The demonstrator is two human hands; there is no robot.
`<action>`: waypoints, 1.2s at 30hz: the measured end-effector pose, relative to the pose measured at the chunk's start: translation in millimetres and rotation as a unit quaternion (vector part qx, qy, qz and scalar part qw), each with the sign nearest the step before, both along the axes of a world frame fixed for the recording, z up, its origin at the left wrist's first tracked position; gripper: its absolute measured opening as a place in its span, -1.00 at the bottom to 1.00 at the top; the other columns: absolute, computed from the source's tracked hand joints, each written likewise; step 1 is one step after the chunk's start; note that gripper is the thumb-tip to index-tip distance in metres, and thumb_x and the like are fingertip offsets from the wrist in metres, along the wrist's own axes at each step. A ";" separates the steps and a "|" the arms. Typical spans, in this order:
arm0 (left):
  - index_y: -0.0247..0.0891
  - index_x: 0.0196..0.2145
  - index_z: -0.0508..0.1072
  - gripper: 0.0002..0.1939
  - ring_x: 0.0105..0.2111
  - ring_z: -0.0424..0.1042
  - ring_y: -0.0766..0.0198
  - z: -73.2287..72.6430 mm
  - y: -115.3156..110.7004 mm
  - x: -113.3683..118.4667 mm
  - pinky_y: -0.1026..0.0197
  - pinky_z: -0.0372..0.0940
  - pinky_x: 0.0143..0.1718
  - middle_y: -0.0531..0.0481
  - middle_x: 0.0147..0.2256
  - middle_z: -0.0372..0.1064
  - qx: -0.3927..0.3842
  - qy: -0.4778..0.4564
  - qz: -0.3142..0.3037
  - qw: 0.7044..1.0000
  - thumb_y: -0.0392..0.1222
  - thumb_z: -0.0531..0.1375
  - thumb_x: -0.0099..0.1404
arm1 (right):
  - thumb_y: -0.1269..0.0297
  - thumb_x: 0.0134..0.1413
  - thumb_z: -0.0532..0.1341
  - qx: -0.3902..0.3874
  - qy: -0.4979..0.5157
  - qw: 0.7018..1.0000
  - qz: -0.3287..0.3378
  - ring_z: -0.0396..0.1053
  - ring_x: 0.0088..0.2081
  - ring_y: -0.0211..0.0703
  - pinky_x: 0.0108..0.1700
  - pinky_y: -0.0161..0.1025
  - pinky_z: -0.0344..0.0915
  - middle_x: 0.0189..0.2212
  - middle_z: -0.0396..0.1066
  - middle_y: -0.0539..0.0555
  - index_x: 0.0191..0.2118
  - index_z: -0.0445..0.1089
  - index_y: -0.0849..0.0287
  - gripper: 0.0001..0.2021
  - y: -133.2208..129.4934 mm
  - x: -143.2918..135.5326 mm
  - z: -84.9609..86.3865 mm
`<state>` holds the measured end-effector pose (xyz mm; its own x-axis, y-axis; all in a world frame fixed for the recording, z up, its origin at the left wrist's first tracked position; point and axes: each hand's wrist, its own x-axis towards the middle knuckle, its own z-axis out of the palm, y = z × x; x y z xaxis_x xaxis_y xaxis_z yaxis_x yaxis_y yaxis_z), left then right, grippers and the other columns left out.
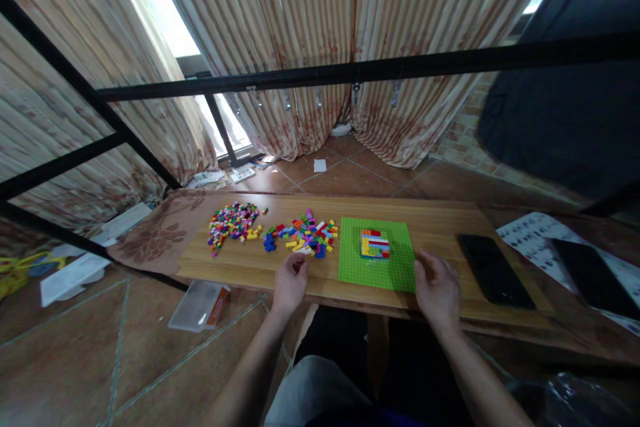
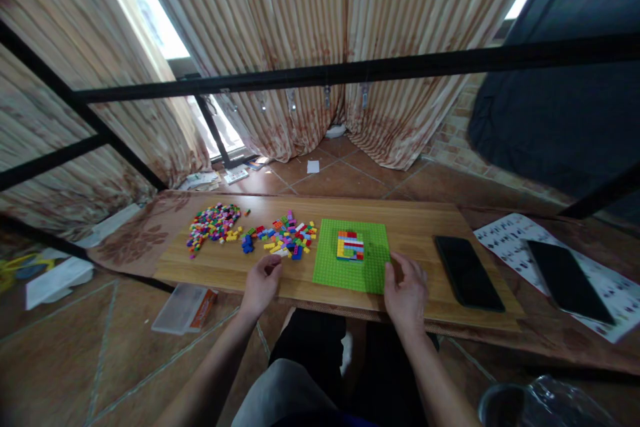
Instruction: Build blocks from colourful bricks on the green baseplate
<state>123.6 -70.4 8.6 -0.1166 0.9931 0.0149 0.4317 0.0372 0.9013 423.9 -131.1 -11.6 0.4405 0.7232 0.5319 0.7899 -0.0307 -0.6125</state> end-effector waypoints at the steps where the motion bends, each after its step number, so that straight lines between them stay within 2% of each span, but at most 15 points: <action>1: -0.30 -0.25 0.45 -0.80 -0.34 0.43 0.26 -1.0 1.0 -4.0 0.20 0.30 -0.20 -0.05 -0.33 0.46 0.003 0.013 0.008 1.000 -0.28 0.13 0.14 | 0.07 0.16 0.02 -0.012 -0.010 1.000 -0.005 0.32 -0.09 0.03 0.00 0.01 0.22 -0.17 0.44 0.22 -0.11 0.40 0.22 -0.62 -2.1 3.0 -3.8; 7: -0.27 -0.24 0.44 -0.78 -0.28 0.43 0.26 -4.7 9.9 -14.1 0.21 0.31 -0.19 -0.06 -0.27 0.42 0.054 0.098 0.026 0.993 -0.36 0.10 0.13 | 0.05 0.16 -0.01 -0.058 -0.056 0.996 -0.023 0.33 -0.14 0.09 -0.04 0.03 0.22 -0.22 0.44 0.26 -0.13 0.41 0.25 -0.58 -6.1 8.9 -21.3; 13: -0.25 -0.23 0.42 -0.77 -0.34 0.40 0.30 -6.3 11.1 -13.3 0.23 0.31 -0.21 -0.06 -0.25 0.37 0.071 0.130 0.020 0.989 -0.37 0.09 0.14 | 0.04 0.15 -0.02 -0.058 -0.079 0.995 -0.009 0.33 -0.18 0.08 -0.08 -0.01 0.23 -0.25 0.44 0.24 -0.15 0.42 0.24 -0.58 -6.8 9.1 -23.0; 22: -0.32 -0.17 0.39 -0.70 -0.29 0.40 0.23 -11.8 28.4 -21.3 0.18 0.31 -0.19 -0.09 -0.29 0.36 0.075 0.149 0.083 0.983 -0.38 0.07 0.11 | 0.04 0.15 -0.02 -0.051 -0.103 0.993 -0.012 0.35 -0.21 0.07 -0.12 -0.04 0.25 -0.28 0.45 0.21 -0.19 0.43 0.20 -0.60 -6.6 9.6 -26.1; 27: -0.29 -0.18 0.44 -0.71 -0.24 0.40 0.20 -5.6 38.6 -24.7 0.16 0.30 -0.13 -0.12 -0.25 0.35 0.070 0.205 0.065 0.974 -0.39 0.05 0.14 | 0.06 0.15 -0.02 -0.042 -0.109 0.993 -0.012 0.36 -0.20 0.06 -0.11 -0.04 0.26 -0.26 0.45 0.21 -0.20 0.43 0.20 -0.61 -6.3 7.6 -25.1; 36: -0.24 -0.17 0.47 -0.68 -0.18 0.41 0.18 0.8 42.6 -20.7 0.18 0.28 -0.11 -0.13 -0.15 0.37 0.035 0.267 0.028 0.963 -0.40 0.05 0.16 | 0.07 0.14 0.00 -0.044 -0.116 0.992 -0.010 0.36 -0.18 0.07 -0.09 -0.03 0.26 -0.24 0.45 0.21 -0.22 0.44 0.19 -0.63 -5.9 8.4 -27.9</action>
<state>102.9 -27.7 9.5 -0.1262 0.9800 0.1538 0.8338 0.0208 0.5517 432.4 -137.0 -39.5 0.3283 0.7631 0.5567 0.9082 -0.0932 -0.4080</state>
